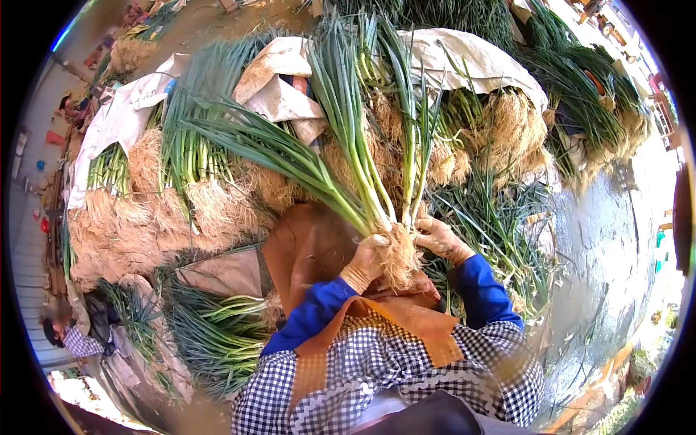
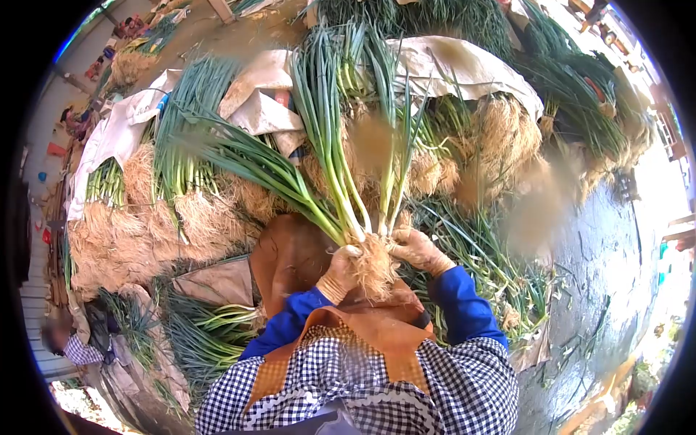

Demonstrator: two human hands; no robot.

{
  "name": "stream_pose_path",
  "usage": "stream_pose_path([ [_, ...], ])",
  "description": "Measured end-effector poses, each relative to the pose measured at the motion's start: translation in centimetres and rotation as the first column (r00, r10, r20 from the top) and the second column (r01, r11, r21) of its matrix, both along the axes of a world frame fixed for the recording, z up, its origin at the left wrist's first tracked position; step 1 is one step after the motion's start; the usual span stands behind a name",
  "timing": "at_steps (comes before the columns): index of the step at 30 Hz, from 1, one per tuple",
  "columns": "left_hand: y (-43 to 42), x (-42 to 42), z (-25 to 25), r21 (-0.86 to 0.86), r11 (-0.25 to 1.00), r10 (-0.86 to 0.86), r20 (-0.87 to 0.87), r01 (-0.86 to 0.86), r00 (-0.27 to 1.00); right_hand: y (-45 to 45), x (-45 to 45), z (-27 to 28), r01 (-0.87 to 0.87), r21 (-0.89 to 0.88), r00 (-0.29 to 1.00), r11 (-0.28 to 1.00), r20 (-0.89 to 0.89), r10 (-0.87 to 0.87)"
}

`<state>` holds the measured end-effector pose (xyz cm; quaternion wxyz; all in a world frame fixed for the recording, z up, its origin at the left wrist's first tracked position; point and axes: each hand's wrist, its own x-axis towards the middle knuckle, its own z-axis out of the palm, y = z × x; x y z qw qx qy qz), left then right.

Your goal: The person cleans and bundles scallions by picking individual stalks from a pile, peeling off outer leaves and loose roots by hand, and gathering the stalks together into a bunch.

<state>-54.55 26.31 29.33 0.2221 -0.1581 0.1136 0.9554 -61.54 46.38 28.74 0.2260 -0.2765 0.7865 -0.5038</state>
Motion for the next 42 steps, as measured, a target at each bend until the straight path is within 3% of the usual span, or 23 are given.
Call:
stream_pose_path([
  [2, 1.0, 0.3, 2.9, -0.071, 0.997, 0.018, 0.024, -0.017, 1.000, -0.7, -0.9, 7.7, 0.093, 0.259, 0.919, 0.961, 0.350, -0.183],
  [3, 0.8, 0.5, 1.3, -0.072, 0.997, 0.020, 0.024, -0.018, 1.000, -0.8, -1.7, 6.6, 0.300, 0.203, 0.855, 0.932, 0.376, -0.357],
  [6, 0.9, 0.6, -3.6, -0.105, 0.994, 0.020, 0.050, -0.015, 0.999, -3.1, -5.4, 7.5, 0.478, 0.439, 0.877, 0.761, -0.293, -0.381],
  [8, 2.0, 0.6, -3.5, -0.418, 0.894, 0.118, -0.123, -0.160, 0.985, -6.5, -7.3, 9.0, 0.397, 0.723, 0.915, 0.565, -0.363, -0.178],
  [9, 2.5, 0.7, -3.6, -0.419, 0.895, 0.115, -0.123, -0.157, 0.986, -7.1, -8.1, 7.6, 0.382, 0.764, 0.916, 0.520, -0.390, -0.100],
  [12, 3.5, 0.1, -4.1, -0.543, 0.808, 0.165, -0.166, -0.229, 0.972, -7.1, -8.9, 3.7, 0.414, 0.725, 0.873, 0.551, -0.487, -0.015],
  [14, 3.5, 0.1, -4.4, -0.544, 0.810, 0.168, -0.144, -0.219, 0.975, -7.7, -5.5, 4.9, 0.435, 0.600, 0.862, 0.672, -0.492, -0.120],
  [16, 2.8, -0.2, -3.4, -0.426, 0.903, 0.083, 0.052, -0.053, 0.995, -6.7, -1.5, 4.4, 0.263, 0.346, 0.962, 0.901, -0.160, -0.220],
  [17, 2.3, 0.1, -3.5, -0.443, 0.895, 0.033, -0.048, -0.050, 0.998, -4.9, 0.6, 6.9, 0.136, 0.120, 0.933, 0.983, 0.317, -0.168],
  [18, 2.7, 0.0, -4.0, -0.409, 0.895, 0.145, -0.117, -0.181, 0.982, -3.2, 3.4, 9.0, 0.237, -0.174, 0.866, 0.956, 0.483, -0.127],
  [19, 2.6, -0.3, -5.2, -0.394, 0.902, 0.142, -0.114, -0.176, 0.983, -0.9, 4.8, 9.8, 0.224, -0.151, 0.845, 0.963, 0.523, -0.115],
  [22, 1.5, 0.2, -4.5, -0.207, 0.976, 0.075, 0.050, -0.063, 0.996, 6.7, 5.4, 7.6, 0.600, 0.037, 0.687, 0.799, 0.489, -0.538],
  [23, 1.3, 0.2, -6.0, -0.170, 0.984, 0.048, 0.016, -0.045, 0.999, 10.2, 4.3, 3.8, 0.489, 0.435, 0.704, 0.756, 0.316, -0.637],
  [24, 1.3, 0.2, -5.2, -0.169, 0.985, 0.039, 0.017, -0.036, 0.999, 14.6, 4.1, 0.0, 0.241, 0.835, 0.959, 0.495, -0.127, -0.253],
  [26, 1.7, -0.1, -1.7, -0.133, 0.989, 0.063, -0.066, -0.071, 0.996, 14.7, 2.9, -2.5, 0.074, 0.990, 0.997, 0.123, -0.073, -0.018],
  [28, 2.0, -0.1, -1.1, -0.230, 0.950, 0.181, -0.146, -0.211, 0.973, 8.0, -1.3, 1.8, 0.421, 0.725, 0.906, 0.545, -0.313, -0.284],
  [29, 1.8, 0.3, -2.5, -0.208, 0.966, 0.136, -0.095, -0.154, 0.986, 4.4, -2.6, 4.8, 0.487, 0.457, 0.868, 0.745, -0.155, -0.472],
  [32, 1.1, 0.5, -4.3, -0.170, 0.981, 0.086, -0.038, -0.091, 0.996, -1.4, -8.5, 3.3, 0.446, 0.056, 0.876, 0.893, 0.178, -0.448],
  [35, 0.5, 0.9, -3.8, -0.131, 0.988, 0.069, -0.084, -0.080, 0.994, -3.2, -12.0, 2.3, 0.280, -0.178, 0.837, 0.943, 0.526, -0.149],
  [36, 0.5, 0.5, -2.6, -0.133, 0.987, 0.076, -0.091, -0.088, 0.993, -4.6, -11.4, 3.0, 0.490, -0.201, 0.710, 0.848, 0.656, -0.254],
  [38, 0.6, 0.2, -1.3, 0.070, 0.997, 0.042, -0.224, -0.027, 0.974, -3.5, -11.2, 2.2, 0.277, -0.407, 0.750, 0.870, 0.658, 0.069],
  [40, 0.5, 0.4, -2.5, 0.062, 0.998, -0.010, -0.125, 0.018, 0.992, -3.1, -9.7, 3.1, 0.115, -0.391, 0.818, 0.913, 0.559, 0.136],
  [42, 0.6, 0.6, -2.3, 0.204, 0.979, 0.026, -0.139, 0.003, 0.990, -4.2, -6.8, 1.2, 0.482, -0.468, 0.680, 0.740, 0.733, 0.021],
])
